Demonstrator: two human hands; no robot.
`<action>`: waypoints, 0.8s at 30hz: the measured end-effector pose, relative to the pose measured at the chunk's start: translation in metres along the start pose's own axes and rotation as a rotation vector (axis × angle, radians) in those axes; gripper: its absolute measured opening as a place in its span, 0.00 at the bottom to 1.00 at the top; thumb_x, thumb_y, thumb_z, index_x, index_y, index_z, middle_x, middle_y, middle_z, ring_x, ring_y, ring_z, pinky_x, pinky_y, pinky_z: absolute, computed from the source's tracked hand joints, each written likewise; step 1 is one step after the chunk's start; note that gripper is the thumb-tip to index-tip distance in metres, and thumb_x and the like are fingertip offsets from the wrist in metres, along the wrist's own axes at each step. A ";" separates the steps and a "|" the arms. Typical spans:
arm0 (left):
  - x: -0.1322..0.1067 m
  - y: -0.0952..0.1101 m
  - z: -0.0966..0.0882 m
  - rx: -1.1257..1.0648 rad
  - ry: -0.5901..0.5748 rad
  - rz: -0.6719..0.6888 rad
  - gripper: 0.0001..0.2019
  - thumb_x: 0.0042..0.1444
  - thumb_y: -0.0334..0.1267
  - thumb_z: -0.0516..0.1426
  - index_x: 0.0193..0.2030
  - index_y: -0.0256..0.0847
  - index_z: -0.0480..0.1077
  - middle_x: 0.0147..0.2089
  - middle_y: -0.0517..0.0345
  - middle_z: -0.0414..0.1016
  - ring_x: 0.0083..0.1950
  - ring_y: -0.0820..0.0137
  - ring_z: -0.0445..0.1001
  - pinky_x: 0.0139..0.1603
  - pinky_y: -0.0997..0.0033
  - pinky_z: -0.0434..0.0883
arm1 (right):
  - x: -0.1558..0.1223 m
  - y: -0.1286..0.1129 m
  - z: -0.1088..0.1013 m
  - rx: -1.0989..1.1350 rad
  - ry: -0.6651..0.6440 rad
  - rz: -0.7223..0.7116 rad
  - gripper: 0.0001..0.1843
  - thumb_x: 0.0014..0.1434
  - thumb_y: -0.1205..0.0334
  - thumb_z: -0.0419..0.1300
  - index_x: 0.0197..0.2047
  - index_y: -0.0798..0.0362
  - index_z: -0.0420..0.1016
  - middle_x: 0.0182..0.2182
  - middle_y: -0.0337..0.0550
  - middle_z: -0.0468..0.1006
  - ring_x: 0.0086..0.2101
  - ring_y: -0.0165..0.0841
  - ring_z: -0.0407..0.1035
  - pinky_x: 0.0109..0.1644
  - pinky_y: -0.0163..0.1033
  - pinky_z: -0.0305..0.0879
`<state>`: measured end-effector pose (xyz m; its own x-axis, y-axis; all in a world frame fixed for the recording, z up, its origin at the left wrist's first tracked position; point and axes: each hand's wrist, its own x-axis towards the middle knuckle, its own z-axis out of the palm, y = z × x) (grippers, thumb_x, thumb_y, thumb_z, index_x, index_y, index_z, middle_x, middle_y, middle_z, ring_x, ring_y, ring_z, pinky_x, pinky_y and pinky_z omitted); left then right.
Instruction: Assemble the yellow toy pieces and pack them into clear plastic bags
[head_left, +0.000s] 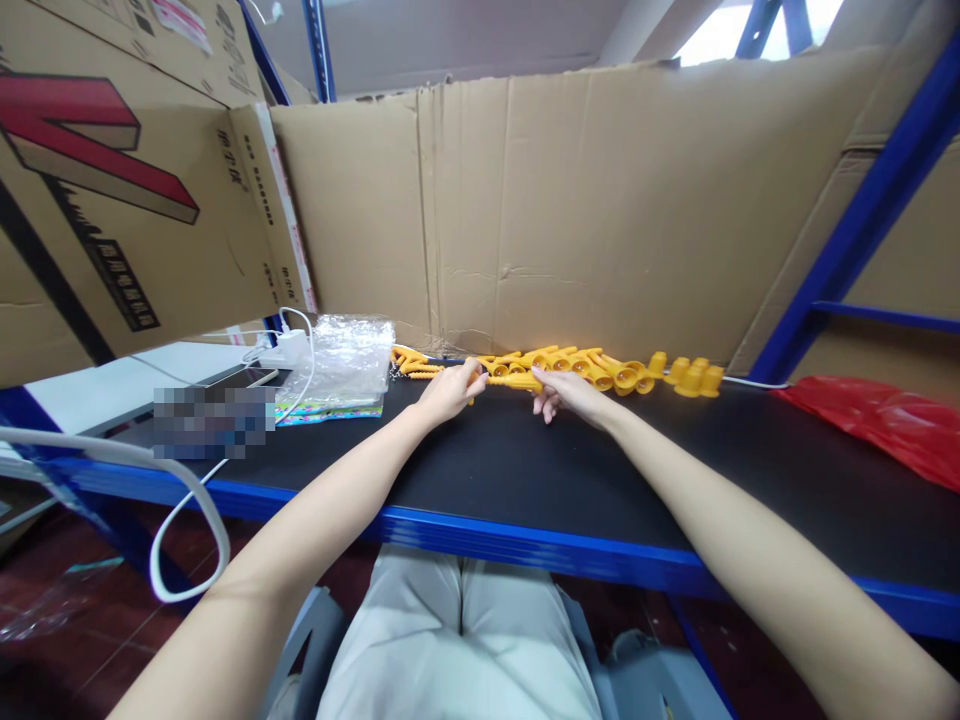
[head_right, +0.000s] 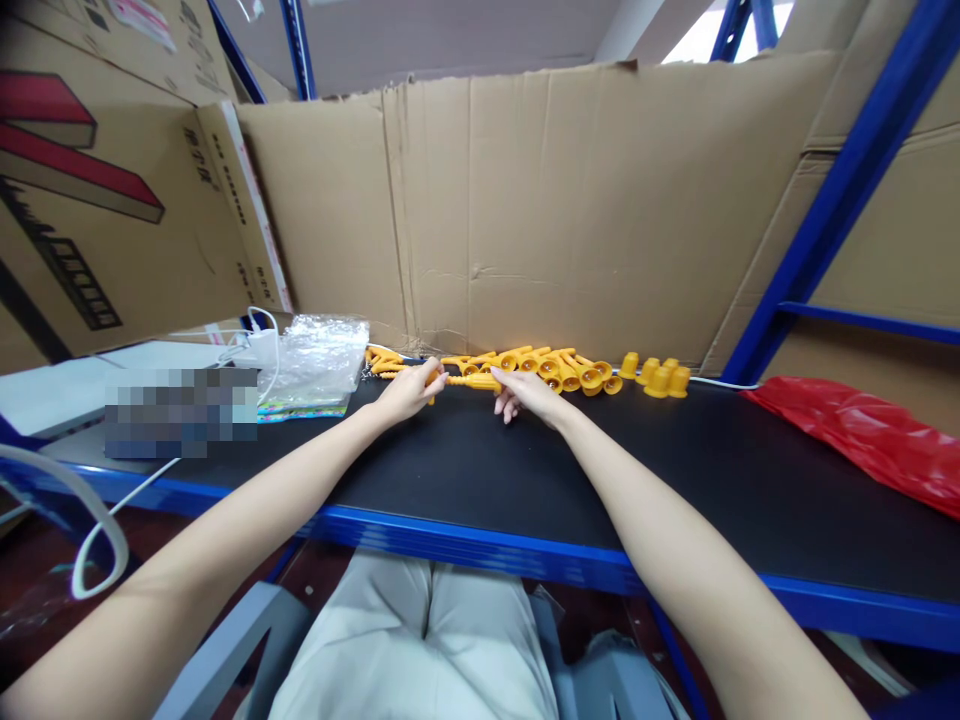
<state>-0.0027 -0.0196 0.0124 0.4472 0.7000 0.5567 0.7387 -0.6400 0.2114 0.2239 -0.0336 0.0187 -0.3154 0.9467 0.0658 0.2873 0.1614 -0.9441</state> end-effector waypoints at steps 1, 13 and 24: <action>0.000 0.000 0.000 0.002 0.006 -0.002 0.11 0.59 0.44 0.44 0.39 0.42 0.62 0.25 0.61 0.69 0.29 0.70 0.69 0.31 0.75 0.60 | 0.000 -0.001 -0.001 -0.003 0.002 -0.013 0.22 0.55 0.45 0.51 0.33 0.58 0.65 0.22 0.46 0.74 0.17 0.27 0.67 0.20 0.33 0.63; 0.002 0.000 0.002 0.068 0.048 -0.068 0.14 0.60 0.43 0.42 0.34 0.42 0.64 0.24 0.60 0.69 0.30 0.69 0.70 0.32 0.75 0.59 | -0.004 -0.003 0.001 -0.034 0.005 -0.128 0.21 0.46 0.62 0.64 0.43 0.56 0.64 0.32 0.43 0.74 0.28 0.29 0.71 0.38 0.40 0.70; 0.002 0.000 0.003 0.068 0.098 -0.117 0.16 0.61 0.43 0.40 0.34 0.42 0.65 0.25 0.58 0.70 0.29 0.68 0.69 0.30 0.74 0.57 | -0.008 -0.010 0.000 -0.152 0.034 -0.141 0.18 0.51 0.51 0.58 0.36 0.59 0.71 0.26 0.46 0.76 0.29 0.32 0.72 0.43 0.41 0.63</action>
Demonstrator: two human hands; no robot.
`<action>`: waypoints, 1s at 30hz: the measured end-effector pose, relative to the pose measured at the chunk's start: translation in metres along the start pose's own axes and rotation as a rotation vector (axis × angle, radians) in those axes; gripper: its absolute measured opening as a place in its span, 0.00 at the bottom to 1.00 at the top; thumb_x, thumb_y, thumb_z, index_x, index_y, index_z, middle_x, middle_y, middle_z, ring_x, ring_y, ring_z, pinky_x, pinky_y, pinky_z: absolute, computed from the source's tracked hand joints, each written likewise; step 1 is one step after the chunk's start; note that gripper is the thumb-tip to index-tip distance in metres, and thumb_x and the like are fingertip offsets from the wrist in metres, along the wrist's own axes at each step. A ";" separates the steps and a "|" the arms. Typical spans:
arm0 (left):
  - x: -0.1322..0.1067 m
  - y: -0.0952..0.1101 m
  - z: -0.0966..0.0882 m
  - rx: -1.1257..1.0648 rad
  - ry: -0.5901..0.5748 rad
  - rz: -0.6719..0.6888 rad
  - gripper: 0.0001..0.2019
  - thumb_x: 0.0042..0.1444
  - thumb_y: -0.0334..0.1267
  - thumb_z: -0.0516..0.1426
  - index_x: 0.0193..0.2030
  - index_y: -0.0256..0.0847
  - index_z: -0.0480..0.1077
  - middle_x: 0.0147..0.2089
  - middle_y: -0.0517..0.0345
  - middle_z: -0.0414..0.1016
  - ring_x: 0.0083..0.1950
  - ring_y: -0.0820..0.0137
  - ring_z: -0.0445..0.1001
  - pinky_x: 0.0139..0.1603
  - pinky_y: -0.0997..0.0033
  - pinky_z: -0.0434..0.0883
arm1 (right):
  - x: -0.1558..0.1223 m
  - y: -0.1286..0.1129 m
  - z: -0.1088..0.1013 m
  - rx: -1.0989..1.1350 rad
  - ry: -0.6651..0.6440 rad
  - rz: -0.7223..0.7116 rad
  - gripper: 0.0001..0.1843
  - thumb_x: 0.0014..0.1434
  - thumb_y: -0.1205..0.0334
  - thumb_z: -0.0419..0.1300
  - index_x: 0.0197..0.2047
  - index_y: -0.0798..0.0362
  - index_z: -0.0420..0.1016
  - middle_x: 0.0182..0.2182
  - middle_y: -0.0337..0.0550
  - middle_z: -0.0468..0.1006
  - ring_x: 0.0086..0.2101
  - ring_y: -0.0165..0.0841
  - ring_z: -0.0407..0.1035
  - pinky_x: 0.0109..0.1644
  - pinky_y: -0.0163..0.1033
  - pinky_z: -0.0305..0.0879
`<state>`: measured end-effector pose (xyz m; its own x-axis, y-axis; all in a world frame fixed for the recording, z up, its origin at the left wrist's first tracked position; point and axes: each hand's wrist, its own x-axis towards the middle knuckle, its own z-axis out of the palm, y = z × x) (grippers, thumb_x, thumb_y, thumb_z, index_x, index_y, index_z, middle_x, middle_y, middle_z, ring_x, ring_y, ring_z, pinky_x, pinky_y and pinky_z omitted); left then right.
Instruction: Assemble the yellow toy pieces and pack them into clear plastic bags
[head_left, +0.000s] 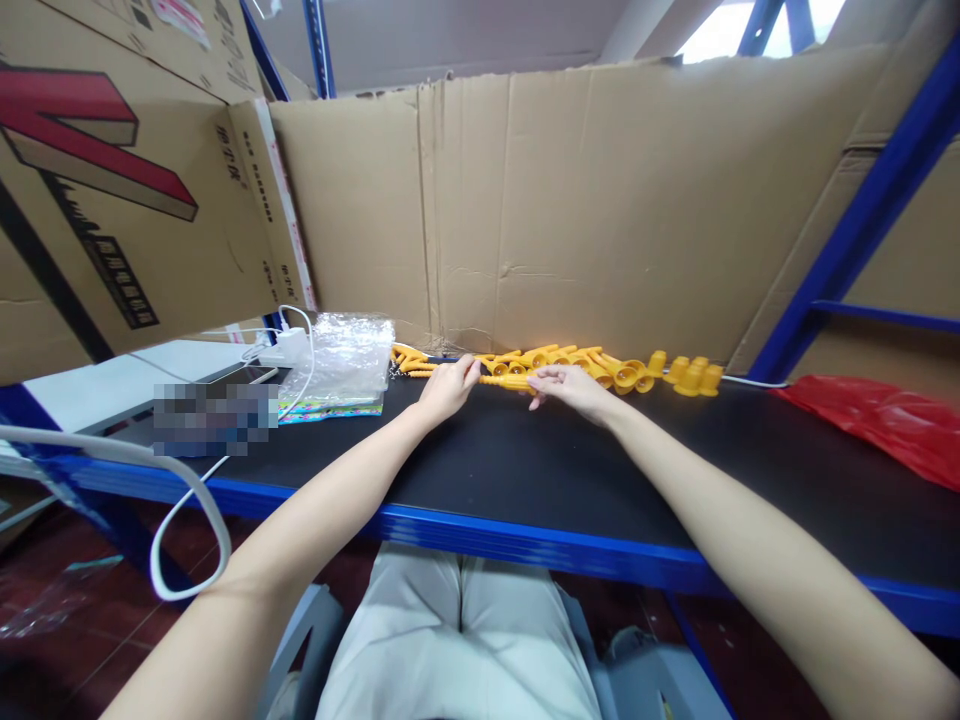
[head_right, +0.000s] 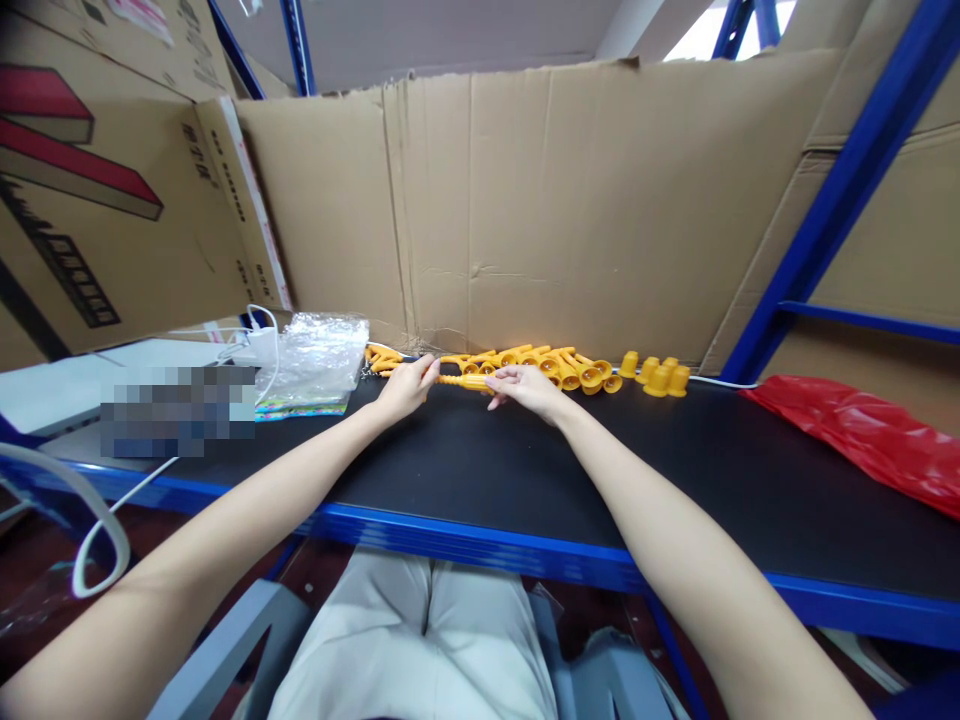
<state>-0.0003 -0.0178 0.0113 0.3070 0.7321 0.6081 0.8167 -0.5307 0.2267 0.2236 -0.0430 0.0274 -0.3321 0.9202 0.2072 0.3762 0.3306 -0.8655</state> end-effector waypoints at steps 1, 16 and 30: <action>0.000 0.000 0.000 -0.002 0.001 -0.005 0.16 0.61 0.43 0.40 0.34 0.42 0.65 0.25 0.58 0.70 0.28 0.68 0.69 0.30 0.74 0.56 | 0.000 0.000 0.000 0.011 -0.006 -0.002 0.19 0.51 0.50 0.58 0.36 0.59 0.72 0.28 0.47 0.77 0.28 0.32 0.72 0.43 0.40 0.63; 0.000 0.004 -0.005 0.023 0.058 0.007 0.16 0.61 0.43 0.40 0.33 0.42 0.65 0.25 0.58 0.69 0.29 0.69 0.69 0.30 0.74 0.55 | 0.008 0.010 0.009 0.212 -0.037 0.043 0.20 0.54 0.49 0.54 0.36 0.59 0.73 0.29 0.51 0.77 0.22 0.30 0.68 0.29 0.37 0.64; 0.001 0.003 -0.001 -0.136 0.070 0.025 0.18 0.61 0.41 0.40 0.26 0.40 0.63 0.20 0.62 0.63 0.23 0.74 0.63 0.26 0.75 0.53 | 0.004 0.000 0.013 -0.913 0.134 -0.752 0.15 0.59 0.60 0.49 0.44 0.59 0.70 0.39 0.54 0.73 0.40 0.40 0.67 0.45 0.45 0.62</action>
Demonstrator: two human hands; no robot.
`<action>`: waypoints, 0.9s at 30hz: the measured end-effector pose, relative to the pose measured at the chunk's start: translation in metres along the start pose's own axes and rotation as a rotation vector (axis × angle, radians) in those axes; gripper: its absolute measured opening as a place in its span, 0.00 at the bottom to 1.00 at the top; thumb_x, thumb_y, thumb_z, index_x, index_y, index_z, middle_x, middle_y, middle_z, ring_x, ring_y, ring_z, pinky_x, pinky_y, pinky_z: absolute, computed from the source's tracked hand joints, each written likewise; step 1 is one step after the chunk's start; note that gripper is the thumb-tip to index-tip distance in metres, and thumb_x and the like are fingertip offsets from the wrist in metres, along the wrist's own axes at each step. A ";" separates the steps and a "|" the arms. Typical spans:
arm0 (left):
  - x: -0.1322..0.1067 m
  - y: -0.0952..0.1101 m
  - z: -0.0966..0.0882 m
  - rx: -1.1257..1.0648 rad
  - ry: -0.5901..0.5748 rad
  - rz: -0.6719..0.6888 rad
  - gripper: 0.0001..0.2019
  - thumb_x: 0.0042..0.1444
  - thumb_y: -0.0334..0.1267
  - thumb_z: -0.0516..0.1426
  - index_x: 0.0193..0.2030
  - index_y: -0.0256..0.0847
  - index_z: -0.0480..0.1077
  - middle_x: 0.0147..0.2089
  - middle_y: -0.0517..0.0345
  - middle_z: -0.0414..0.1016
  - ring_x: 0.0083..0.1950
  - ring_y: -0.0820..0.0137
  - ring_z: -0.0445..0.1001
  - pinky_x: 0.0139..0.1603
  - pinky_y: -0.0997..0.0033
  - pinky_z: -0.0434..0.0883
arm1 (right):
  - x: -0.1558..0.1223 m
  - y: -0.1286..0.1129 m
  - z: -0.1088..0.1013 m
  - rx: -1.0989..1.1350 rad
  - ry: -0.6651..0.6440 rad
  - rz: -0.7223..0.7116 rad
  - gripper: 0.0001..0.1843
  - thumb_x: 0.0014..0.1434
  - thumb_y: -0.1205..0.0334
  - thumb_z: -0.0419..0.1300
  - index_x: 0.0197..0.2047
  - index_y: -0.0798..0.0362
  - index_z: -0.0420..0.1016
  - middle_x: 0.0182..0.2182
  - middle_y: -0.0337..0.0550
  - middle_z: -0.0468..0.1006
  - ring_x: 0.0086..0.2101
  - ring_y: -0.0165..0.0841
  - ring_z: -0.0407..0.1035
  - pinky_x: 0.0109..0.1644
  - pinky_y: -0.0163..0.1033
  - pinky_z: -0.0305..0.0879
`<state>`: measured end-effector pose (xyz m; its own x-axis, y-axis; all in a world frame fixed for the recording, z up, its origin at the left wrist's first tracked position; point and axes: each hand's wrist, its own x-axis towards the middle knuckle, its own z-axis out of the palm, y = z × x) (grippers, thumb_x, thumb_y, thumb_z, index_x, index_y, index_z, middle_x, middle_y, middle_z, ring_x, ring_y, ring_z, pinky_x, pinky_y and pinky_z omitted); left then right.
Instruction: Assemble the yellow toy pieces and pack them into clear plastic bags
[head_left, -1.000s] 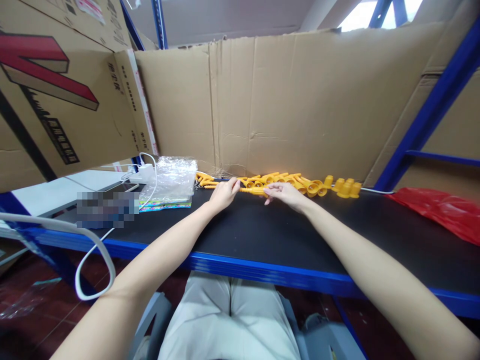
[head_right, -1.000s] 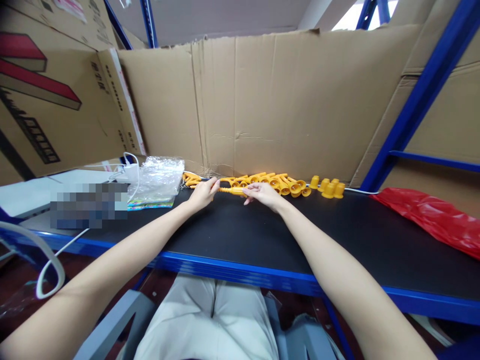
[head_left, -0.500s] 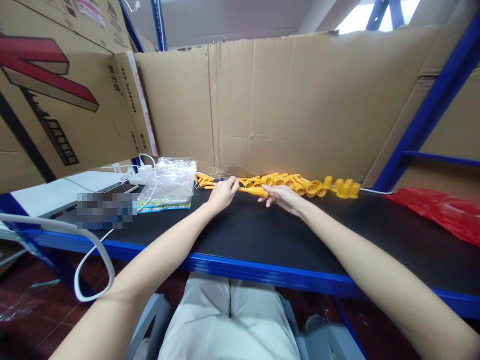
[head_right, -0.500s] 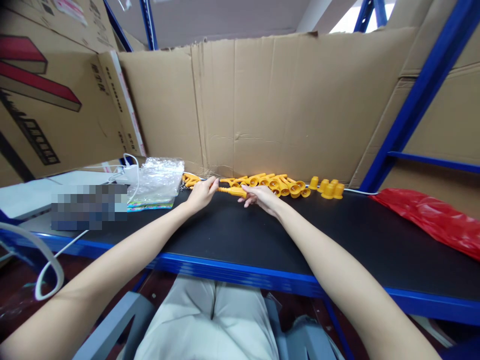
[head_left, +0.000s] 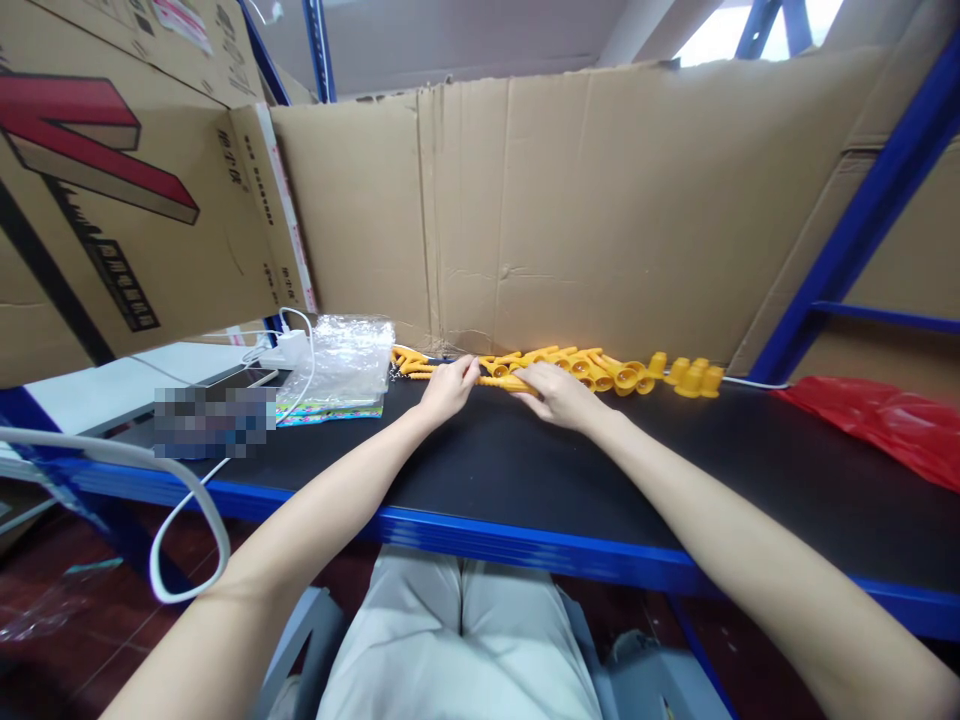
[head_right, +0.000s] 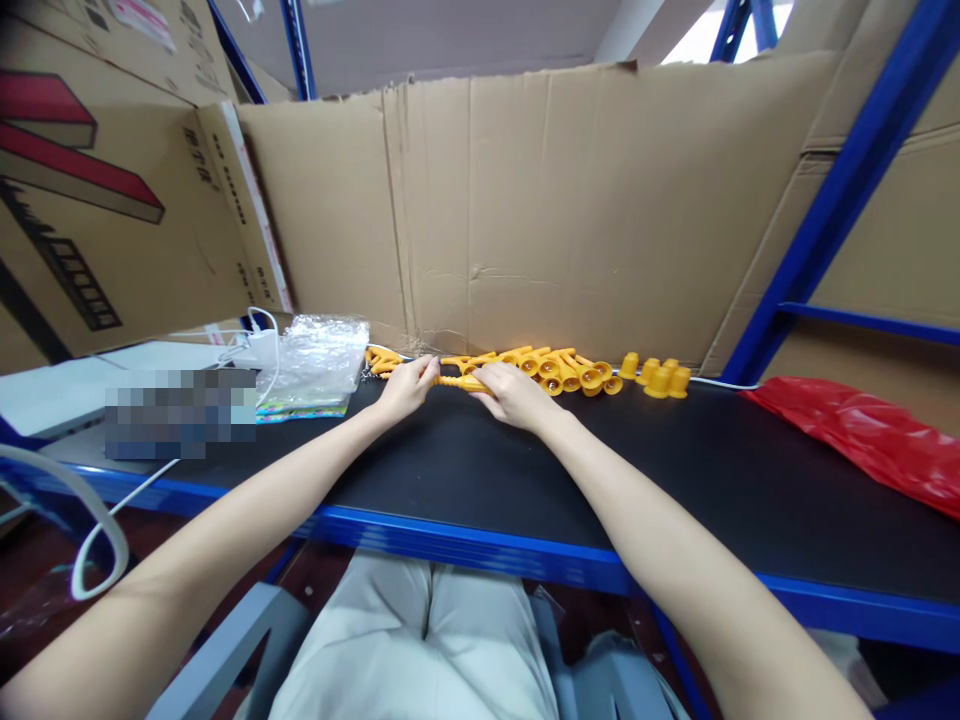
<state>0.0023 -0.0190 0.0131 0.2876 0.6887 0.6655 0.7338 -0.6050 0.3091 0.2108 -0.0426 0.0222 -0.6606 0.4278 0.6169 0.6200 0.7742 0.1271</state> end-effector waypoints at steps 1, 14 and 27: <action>0.000 0.001 -0.001 0.009 0.010 0.008 0.17 0.61 0.41 0.40 0.26 0.40 0.62 0.20 0.62 0.63 0.22 0.74 0.62 0.26 0.75 0.53 | 0.000 -0.001 -0.001 0.032 0.001 0.010 0.15 0.58 0.59 0.50 0.44 0.59 0.70 0.38 0.53 0.74 0.39 0.39 0.67 0.44 0.44 0.62; -0.003 0.008 -0.004 0.134 0.166 0.180 0.14 0.61 0.38 0.42 0.28 0.39 0.62 0.24 0.59 0.67 0.25 0.74 0.65 0.28 0.75 0.55 | 0.008 -0.011 -0.016 0.919 -0.194 0.531 0.17 0.50 0.50 0.57 0.29 0.57 0.73 0.19 0.37 0.67 0.22 0.26 0.60 0.26 0.34 0.56; 0.000 0.013 0.004 0.083 0.069 0.017 0.15 0.61 0.40 0.41 0.28 0.41 0.62 0.20 0.63 0.63 0.23 0.73 0.64 0.26 0.75 0.52 | 0.004 -0.003 -0.001 0.966 -0.041 0.671 0.18 0.48 0.49 0.59 0.33 0.57 0.69 0.24 0.39 0.69 0.24 0.27 0.63 0.29 0.35 0.59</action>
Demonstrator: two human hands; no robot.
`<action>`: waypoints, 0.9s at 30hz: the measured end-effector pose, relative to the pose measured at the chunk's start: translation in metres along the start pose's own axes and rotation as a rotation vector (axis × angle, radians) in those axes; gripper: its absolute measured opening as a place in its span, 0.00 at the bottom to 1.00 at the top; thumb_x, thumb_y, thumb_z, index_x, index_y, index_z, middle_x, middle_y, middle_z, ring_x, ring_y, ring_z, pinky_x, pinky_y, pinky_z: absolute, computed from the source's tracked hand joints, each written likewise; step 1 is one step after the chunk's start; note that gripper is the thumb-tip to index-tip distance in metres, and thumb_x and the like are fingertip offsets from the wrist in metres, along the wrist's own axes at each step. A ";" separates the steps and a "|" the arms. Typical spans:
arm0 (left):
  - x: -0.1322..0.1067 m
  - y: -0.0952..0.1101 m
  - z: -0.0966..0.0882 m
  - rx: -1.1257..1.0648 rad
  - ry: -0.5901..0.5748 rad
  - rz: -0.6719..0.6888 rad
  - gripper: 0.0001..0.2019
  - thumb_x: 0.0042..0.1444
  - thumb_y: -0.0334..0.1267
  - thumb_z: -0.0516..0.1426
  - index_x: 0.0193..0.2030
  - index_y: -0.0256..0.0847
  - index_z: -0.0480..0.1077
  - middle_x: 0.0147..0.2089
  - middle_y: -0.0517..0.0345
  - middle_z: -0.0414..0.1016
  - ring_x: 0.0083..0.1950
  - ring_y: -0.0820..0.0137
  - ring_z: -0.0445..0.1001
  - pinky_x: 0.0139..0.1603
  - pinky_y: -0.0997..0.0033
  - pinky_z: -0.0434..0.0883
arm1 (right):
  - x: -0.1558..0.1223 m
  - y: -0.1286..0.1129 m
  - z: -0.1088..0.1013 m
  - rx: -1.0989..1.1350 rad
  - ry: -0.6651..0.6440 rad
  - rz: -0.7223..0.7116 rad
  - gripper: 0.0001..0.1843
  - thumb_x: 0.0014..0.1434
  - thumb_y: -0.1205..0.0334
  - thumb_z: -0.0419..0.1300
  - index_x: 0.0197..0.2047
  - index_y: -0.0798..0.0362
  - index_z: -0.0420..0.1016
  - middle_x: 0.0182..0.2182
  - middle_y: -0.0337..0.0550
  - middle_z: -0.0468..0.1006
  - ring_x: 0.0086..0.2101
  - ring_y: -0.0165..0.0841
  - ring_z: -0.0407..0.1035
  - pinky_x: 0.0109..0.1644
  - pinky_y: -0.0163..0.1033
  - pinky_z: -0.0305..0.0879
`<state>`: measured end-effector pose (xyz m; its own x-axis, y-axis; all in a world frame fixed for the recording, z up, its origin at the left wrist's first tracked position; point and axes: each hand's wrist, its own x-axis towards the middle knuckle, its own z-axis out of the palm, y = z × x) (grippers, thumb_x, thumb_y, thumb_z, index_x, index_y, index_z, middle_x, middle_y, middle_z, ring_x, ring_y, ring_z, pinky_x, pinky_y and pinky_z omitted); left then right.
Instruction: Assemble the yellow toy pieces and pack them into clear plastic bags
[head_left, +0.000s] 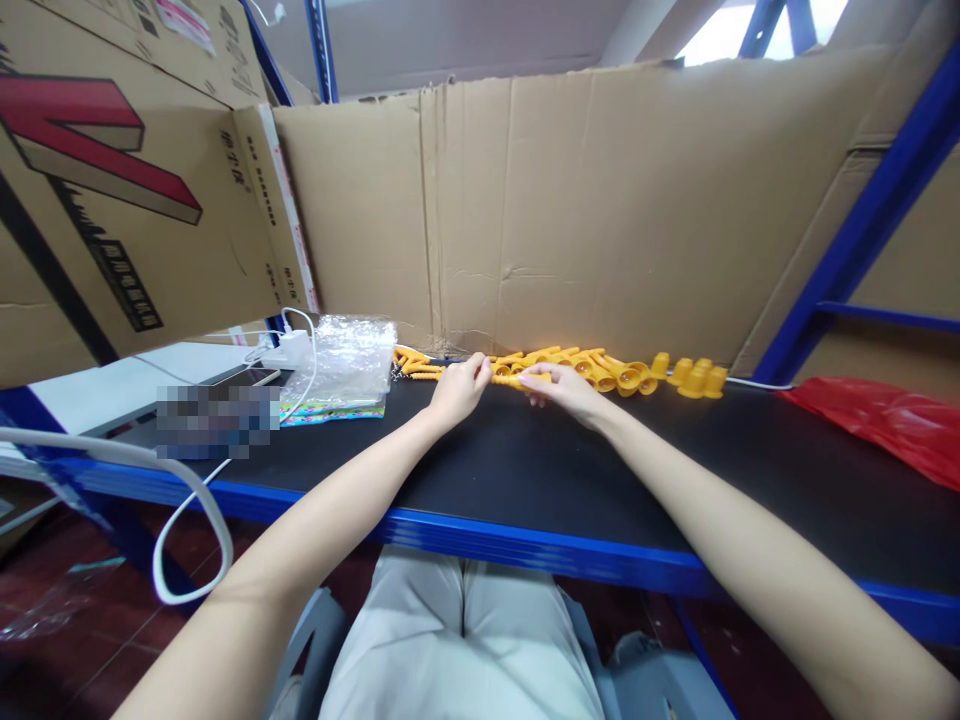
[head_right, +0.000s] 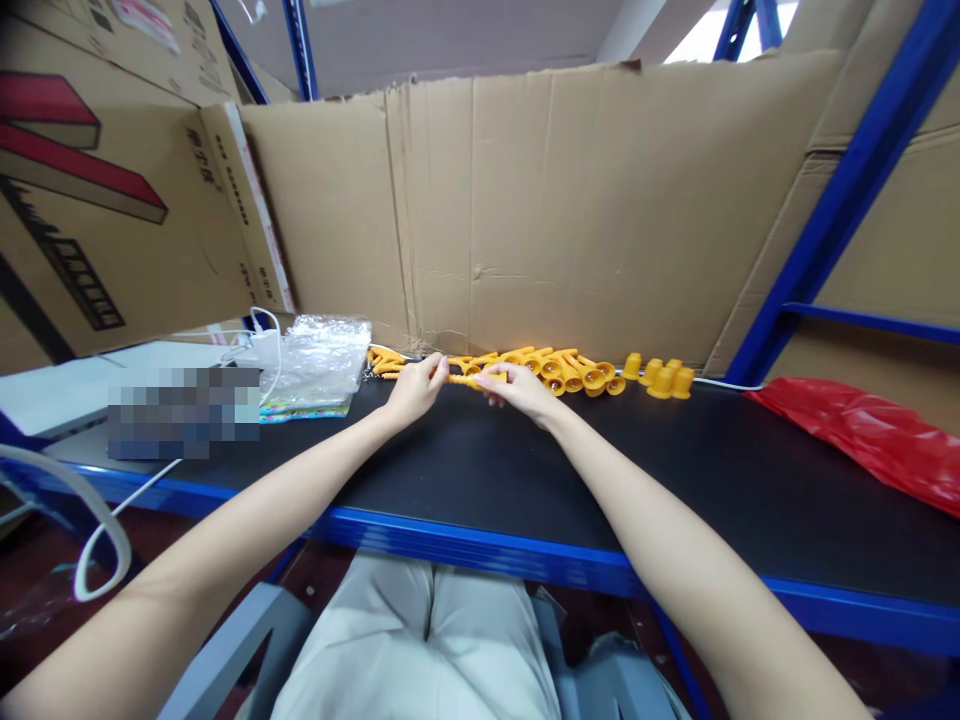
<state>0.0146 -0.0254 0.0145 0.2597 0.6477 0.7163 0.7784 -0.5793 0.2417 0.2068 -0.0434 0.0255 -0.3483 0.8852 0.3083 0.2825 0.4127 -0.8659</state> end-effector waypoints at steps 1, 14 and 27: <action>0.000 0.000 0.001 -0.011 -0.005 -0.018 0.15 0.61 0.41 0.41 0.28 0.41 0.62 0.20 0.63 0.63 0.23 0.73 0.64 0.26 0.74 0.52 | 0.000 0.000 0.000 -0.103 0.041 -0.075 0.18 0.47 0.49 0.59 0.34 0.56 0.69 0.25 0.40 0.70 0.25 0.28 0.64 0.31 0.36 0.60; 0.001 0.002 -0.003 -0.026 -0.039 -0.055 0.16 0.60 0.42 0.41 0.28 0.41 0.65 0.21 0.61 0.66 0.24 0.72 0.65 0.27 0.74 0.53 | -0.002 -0.003 0.000 -0.649 0.117 -0.407 0.16 0.54 0.53 0.54 0.37 0.57 0.72 0.33 0.47 0.75 0.32 0.34 0.68 0.38 0.38 0.62; -0.002 0.000 -0.004 -0.022 -0.074 -0.001 0.15 0.58 0.46 0.45 0.32 0.41 0.66 0.24 0.60 0.69 0.26 0.72 0.67 0.29 0.75 0.56 | -0.004 -0.005 0.001 -0.567 0.072 -0.293 0.17 0.54 0.52 0.53 0.35 0.57 0.73 0.30 0.44 0.74 0.28 0.31 0.66 0.33 0.36 0.59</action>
<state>0.0115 -0.0284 0.0154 0.3010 0.6827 0.6659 0.7662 -0.5889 0.2574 0.2055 -0.0494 0.0280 -0.4275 0.7226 0.5432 0.6202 0.6716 -0.4054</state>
